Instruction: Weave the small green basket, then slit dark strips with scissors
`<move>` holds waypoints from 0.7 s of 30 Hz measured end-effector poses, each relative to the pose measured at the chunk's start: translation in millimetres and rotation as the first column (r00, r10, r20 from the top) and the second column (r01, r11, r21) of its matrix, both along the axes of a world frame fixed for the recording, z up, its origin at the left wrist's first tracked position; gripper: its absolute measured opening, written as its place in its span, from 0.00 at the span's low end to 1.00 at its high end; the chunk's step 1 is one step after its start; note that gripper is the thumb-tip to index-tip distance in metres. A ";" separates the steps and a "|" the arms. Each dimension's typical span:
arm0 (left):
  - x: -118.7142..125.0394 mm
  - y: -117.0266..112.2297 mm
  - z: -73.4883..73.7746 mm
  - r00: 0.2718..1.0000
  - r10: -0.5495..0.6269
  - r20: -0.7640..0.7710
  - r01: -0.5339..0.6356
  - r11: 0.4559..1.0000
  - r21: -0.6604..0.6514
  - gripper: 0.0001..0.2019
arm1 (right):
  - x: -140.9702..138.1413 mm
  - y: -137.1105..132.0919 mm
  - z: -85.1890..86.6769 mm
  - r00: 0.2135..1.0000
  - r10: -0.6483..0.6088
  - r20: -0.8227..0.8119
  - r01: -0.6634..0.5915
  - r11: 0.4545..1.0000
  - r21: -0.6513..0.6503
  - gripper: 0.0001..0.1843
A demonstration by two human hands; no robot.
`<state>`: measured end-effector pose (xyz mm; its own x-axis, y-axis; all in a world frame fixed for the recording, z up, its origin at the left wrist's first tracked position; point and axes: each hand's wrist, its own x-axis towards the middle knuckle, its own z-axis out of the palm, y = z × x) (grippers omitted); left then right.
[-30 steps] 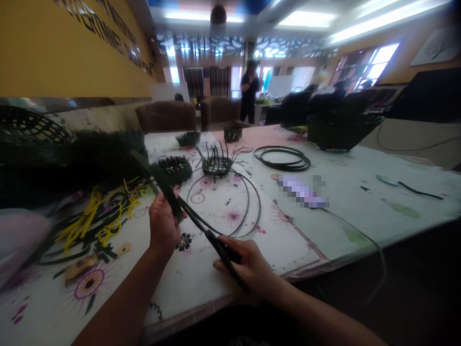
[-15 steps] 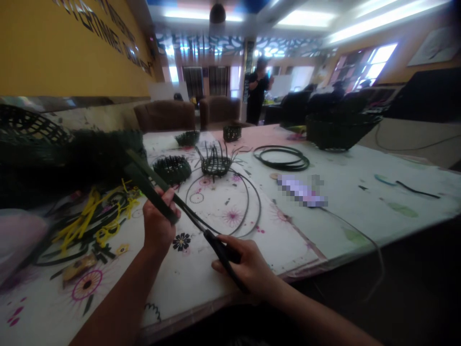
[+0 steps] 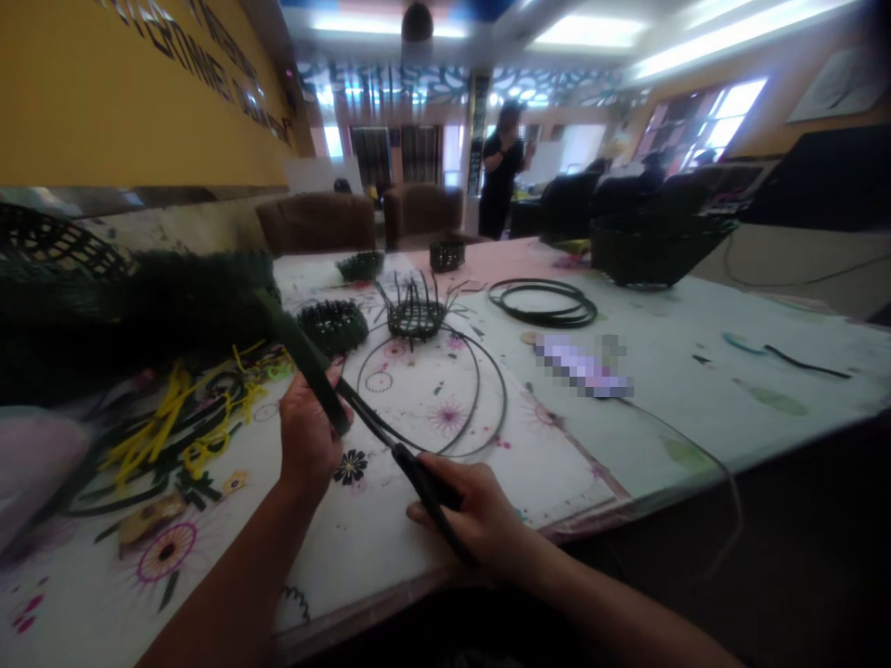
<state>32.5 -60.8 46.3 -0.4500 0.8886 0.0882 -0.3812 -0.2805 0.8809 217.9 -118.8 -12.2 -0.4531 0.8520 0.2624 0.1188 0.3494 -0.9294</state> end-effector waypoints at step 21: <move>-2.1 -2.0 -5.2 0.994 -0.059 -0.092 0.064 0.996 0.056 0.12 | -0.5 -0.3 -1.6 0.999 -0.033 0.019 0.033 0.999 0.021 0.17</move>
<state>30.4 -62.8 41.1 -0.3827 0.9064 0.1788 -0.3187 -0.3112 0.8953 217.4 -119.1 -13.8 -0.4298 0.8611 0.2716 0.1488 0.3642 -0.9194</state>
